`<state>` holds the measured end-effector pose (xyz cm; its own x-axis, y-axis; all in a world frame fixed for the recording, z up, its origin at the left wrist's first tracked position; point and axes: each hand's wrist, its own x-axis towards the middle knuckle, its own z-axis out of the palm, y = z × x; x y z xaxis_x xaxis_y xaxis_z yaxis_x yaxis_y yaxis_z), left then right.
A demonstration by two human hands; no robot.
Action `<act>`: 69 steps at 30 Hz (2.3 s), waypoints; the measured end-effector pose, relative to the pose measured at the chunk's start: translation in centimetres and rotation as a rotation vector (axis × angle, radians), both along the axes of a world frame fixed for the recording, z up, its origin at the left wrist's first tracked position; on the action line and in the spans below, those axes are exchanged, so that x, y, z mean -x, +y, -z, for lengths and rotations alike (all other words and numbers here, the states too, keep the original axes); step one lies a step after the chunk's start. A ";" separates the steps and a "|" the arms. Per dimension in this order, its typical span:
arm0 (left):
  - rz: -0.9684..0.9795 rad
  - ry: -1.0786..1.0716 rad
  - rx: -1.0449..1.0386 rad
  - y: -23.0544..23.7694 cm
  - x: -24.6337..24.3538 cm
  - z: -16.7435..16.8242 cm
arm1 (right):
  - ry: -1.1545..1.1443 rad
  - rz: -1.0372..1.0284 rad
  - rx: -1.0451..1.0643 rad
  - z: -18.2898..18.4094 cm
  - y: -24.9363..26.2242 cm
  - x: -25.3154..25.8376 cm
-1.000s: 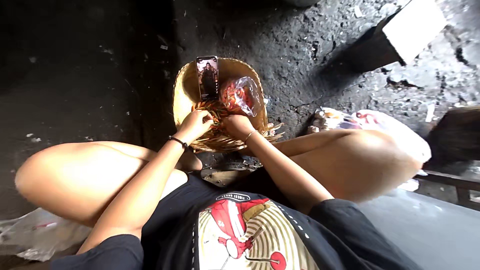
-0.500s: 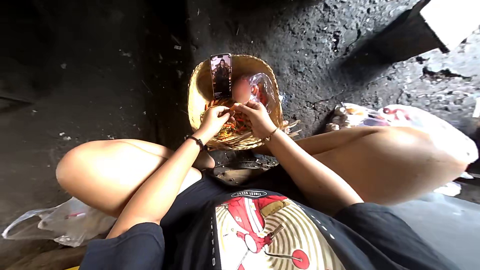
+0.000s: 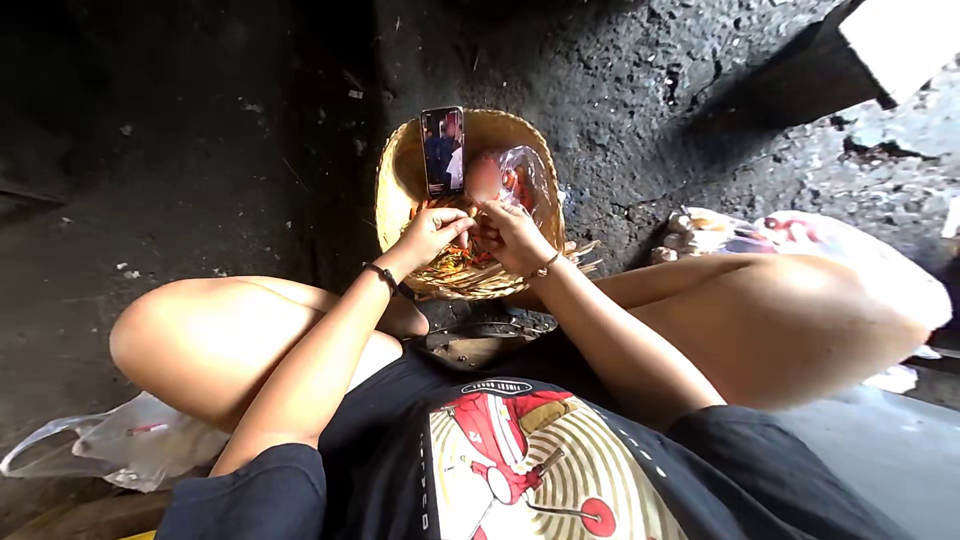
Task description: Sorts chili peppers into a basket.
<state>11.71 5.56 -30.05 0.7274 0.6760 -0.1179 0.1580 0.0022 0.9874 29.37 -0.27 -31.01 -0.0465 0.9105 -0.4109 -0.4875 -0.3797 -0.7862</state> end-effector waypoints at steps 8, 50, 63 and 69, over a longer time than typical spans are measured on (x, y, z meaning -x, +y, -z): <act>0.010 0.284 -0.114 0.8 0.7 -0.9 | 0.026 0.102 0.194 -0.4 0.6 -1.9; -0.051 0.429 -0.158 0.1 0.2 0.8 | -0.993 -0.346 -0.233 0.3 0.6 -1.2; -0.151 0.090 -0.186 -0.1 -0.2 1.3 | -0.146 -0.032 -0.074 0.1 0.5 -0.2; -0.128 0.002 -0.234 -0.3 -0.5 0.7 | 0.086 0.031 0.156 0.1 0.5 -0.6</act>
<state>12.20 5.31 -30.78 0.6340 0.7717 0.0511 0.1733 -0.2062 0.9630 29.94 0.24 -31.10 -0.0606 0.8378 -0.5426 -0.5642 -0.4772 -0.6738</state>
